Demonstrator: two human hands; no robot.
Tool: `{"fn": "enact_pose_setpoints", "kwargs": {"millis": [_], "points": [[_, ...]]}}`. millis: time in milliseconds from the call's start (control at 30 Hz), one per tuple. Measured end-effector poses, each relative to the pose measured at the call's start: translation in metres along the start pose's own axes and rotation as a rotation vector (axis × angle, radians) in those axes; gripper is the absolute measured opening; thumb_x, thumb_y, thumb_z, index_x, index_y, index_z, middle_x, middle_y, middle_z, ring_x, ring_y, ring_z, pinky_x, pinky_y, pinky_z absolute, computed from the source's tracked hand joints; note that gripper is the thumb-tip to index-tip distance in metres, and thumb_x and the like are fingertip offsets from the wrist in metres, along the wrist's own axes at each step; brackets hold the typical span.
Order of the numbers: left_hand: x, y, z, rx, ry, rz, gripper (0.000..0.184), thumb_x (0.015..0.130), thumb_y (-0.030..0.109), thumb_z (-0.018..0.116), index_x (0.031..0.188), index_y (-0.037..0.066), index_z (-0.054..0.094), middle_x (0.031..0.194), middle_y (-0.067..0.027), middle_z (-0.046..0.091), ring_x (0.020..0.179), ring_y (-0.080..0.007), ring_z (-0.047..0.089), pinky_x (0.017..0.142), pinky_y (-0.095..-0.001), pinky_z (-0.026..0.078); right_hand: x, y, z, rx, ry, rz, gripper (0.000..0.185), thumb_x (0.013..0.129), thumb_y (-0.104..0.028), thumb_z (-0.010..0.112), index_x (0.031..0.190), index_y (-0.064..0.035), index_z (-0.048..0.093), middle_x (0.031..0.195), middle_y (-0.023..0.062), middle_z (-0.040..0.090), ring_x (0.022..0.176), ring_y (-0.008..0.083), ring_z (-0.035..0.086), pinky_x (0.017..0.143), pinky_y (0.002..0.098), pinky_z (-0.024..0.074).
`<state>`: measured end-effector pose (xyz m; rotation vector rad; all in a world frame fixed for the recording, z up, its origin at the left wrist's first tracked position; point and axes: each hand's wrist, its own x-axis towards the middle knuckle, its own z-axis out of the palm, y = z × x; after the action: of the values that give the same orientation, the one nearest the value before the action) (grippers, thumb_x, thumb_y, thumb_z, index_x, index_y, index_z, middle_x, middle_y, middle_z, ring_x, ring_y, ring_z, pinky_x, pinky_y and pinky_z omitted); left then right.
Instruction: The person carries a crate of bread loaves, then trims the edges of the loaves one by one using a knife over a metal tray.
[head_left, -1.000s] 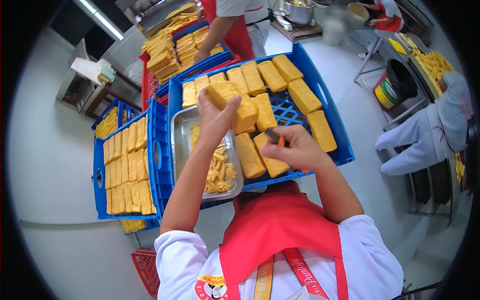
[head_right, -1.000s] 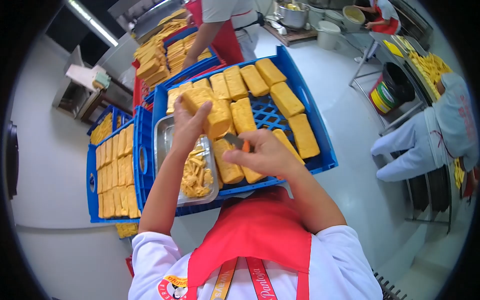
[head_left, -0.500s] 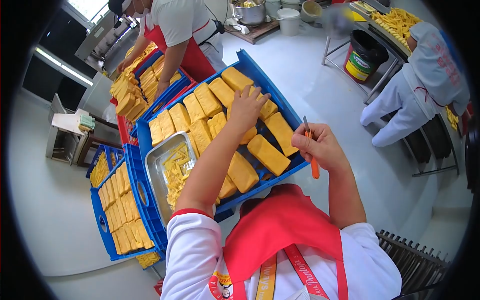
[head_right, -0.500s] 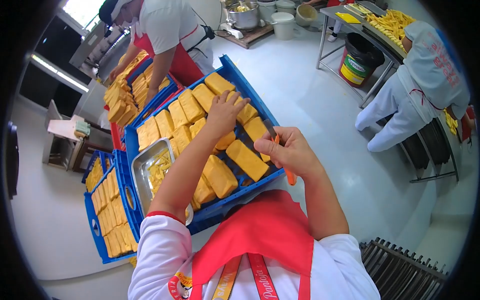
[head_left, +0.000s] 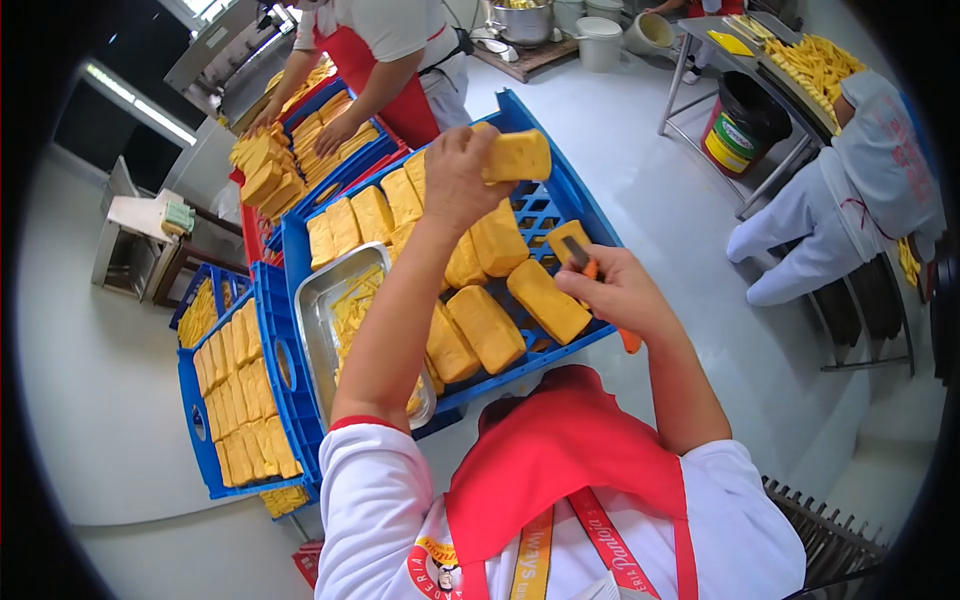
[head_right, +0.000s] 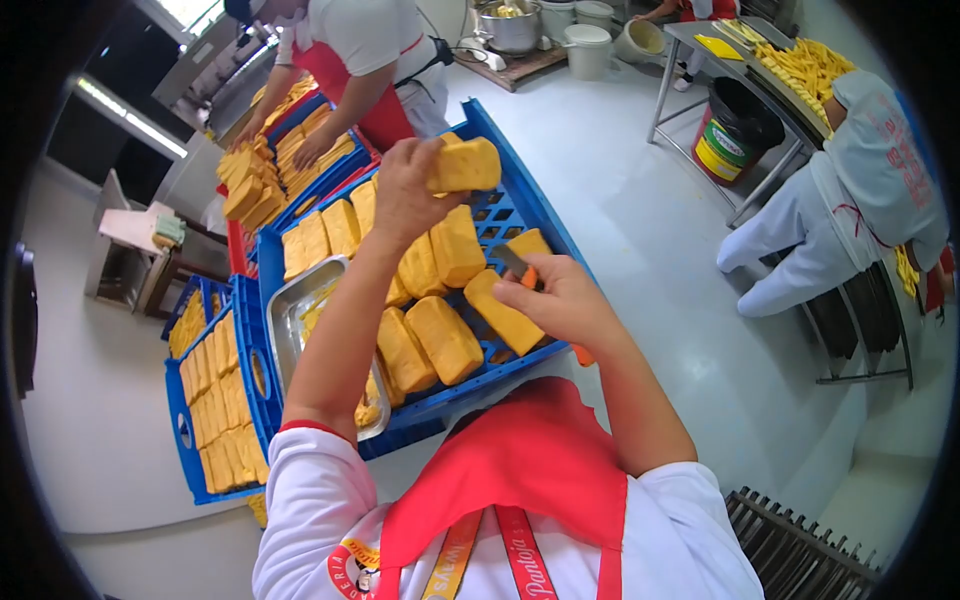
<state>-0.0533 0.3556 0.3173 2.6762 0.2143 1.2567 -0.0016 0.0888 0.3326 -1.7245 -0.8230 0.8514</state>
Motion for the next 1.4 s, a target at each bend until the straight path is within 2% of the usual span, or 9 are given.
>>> {"fn": "enact_pose_setpoints", "kwargs": {"millis": [100, 233, 300, 500, 633, 800, 1133, 1300, 1400], "points": [[-0.011, 0.013, -0.067, 0.105, -0.064, -0.198, 0.074, 0.061, 0.028, 0.091, 0.125, 0.01, 0.06, 0.114, -0.0148, 0.059, 0.106, -0.038, 0.057, 0.092, -0.0451, 0.048, 0.017, -0.001, 0.029, -0.232, 0.027, -0.074, 0.044, 0.09, -0.043, 0.069, 0.092, 0.0007, 0.066, 0.069, 0.0051, 0.059, 0.062, 0.0146, 0.055, 0.057, 0.0327, 0.0429], [-0.071, 0.03, -0.154, 0.243, -0.153, -0.416, 0.073, 0.059, 0.026, 0.092, 0.123, 0.007, 0.062, 0.113, -0.0151, 0.065, 0.107, -0.0363, 0.06, 0.093, -0.0443, 0.05, 0.032, -0.018, 0.058, -0.086, 0.016, -0.101, 0.047, 0.097, -0.047, 0.059, 0.095, -0.0008, 0.066, 0.072, 0.0139, 0.061, 0.068, 0.0262, 0.059, 0.062, 0.0398, 0.0451], [-0.111, 0.038, -0.184, 0.271, -0.133, -0.447, 0.072, 0.058, 0.025, 0.092, 0.121, 0.007, 0.063, 0.113, -0.0145, 0.066, 0.107, -0.0357, 0.06, 0.093, -0.0438, 0.051, 0.032, -0.038, 0.074, -0.431, 0.03, -0.27, 0.048, 0.099, -0.047, 0.055, 0.086, -0.0019, 0.066, 0.076, 0.0223, 0.065, 0.074, 0.0417, 0.064, 0.063, 0.0468, 0.0481], [-0.206, 0.059, -0.233, 0.345, -0.062, -0.606, 0.07, 0.054, 0.02, 0.093, 0.117, 0.008, 0.065, 0.114, -0.0122, 0.068, 0.108, -0.0333, 0.061, 0.094, -0.0432, 0.05, 0.035, -0.041, 0.149, -0.571, -0.08, -0.525, 0.051, 0.099, -0.048, 0.056, 0.076, -0.0033, 0.064, 0.07, 0.0193, 0.063, 0.069, 0.0404, 0.063, 0.058, 0.0479, 0.0454], [-0.227, 0.07, -0.253, 0.435, -0.04, -0.611, 0.068, 0.054, 0.017, 0.091, 0.116, 0.007, 0.066, 0.112, -0.0107, 0.068, 0.106, -0.0326, 0.061, 0.096, -0.0424, 0.048, 0.036, -0.039, 0.185, -0.737, -0.19, -0.689, 0.051, 0.099, -0.049, 0.055, 0.073, -0.0057, 0.065, 0.067, 0.0158, 0.062, 0.065, 0.0377, 0.063, 0.058, 0.0492, 0.0471], [-0.238, 0.074, -0.267, 0.453, -0.036, -0.628, 0.064, 0.055, 0.016, 0.09, 0.114, 0.007, 0.067, 0.112, -0.0107, 0.068, 0.105, -0.0325, 0.06, 0.095, -0.0431, 0.049, 0.038, -0.037, 0.21, -0.84, -0.145, -0.805, 0.053, 0.1, -0.05, 0.052, 0.072, -0.006, 0.065, 0.067, 0.0147, 0.062, 0.064, 0.0357, 0.064, 0.056, 0.0476, 0.049], [-0.23, 0.074, -0.262, 0.441, -0.02, -0.655, 0.064, 0.054, 0.017, 0.091, 0.112, 0.006, 0.067, 0.11, -0.0114, 0.067, 0.104, -0.0322, 0.06, 0.093, -0.0432, 0.049, 0.045, -0.04, 0.21, -0.871, -0.31, -0.659, 0.062, 0.094, -0.062, 0.055, 0.069, -0.0075, 0.071, 0.062, 0.0152, 0.066, 0.064, 0.0337, 0.068, 0.058, 0.0458, 0.052], [-0.229, 0.07, -0.251, 0.467, -0.031, -0.657, 0.062, 0.055, 0.019, 0.09, 0.112, 0.007, 0.067, 0.11, -0.0111, 0.067, 0.103, -0.0319, 0.06, 0.093, -0.0442, 0.049, 0.057, -0.029, 0.204, -0.708, -0.418, -0.518, 0.064, 0.09, -0.065, 0.056, 0.067, -0.0087, 0.073, 0.06, 0.0138, 0.065, 0.061, 0.0331, 0.068, 0.058, 0.0444, 0.0519], [-0.234, 0.065, -0.246, 0.546, -0.042, -0.659, 0.062, 0.056, 0.02, 0.089, 0.113, 0.007, 0.068, 0.111, -0.0107, 0.067, 0.103, -0.0314, 0.06, 0.092, -0.0443, 0.049, 0.055, -0.029, 0.202, -0.774, -0.418, -0.695, 0.064, 0.089, -0.066, 0.058, 0.068, -0.0072, 0.071, 0.061, 0.0147, 0.065, 0.061, 0.0332, 0.067, 0.057, 0.0449, 0.0516]]}}
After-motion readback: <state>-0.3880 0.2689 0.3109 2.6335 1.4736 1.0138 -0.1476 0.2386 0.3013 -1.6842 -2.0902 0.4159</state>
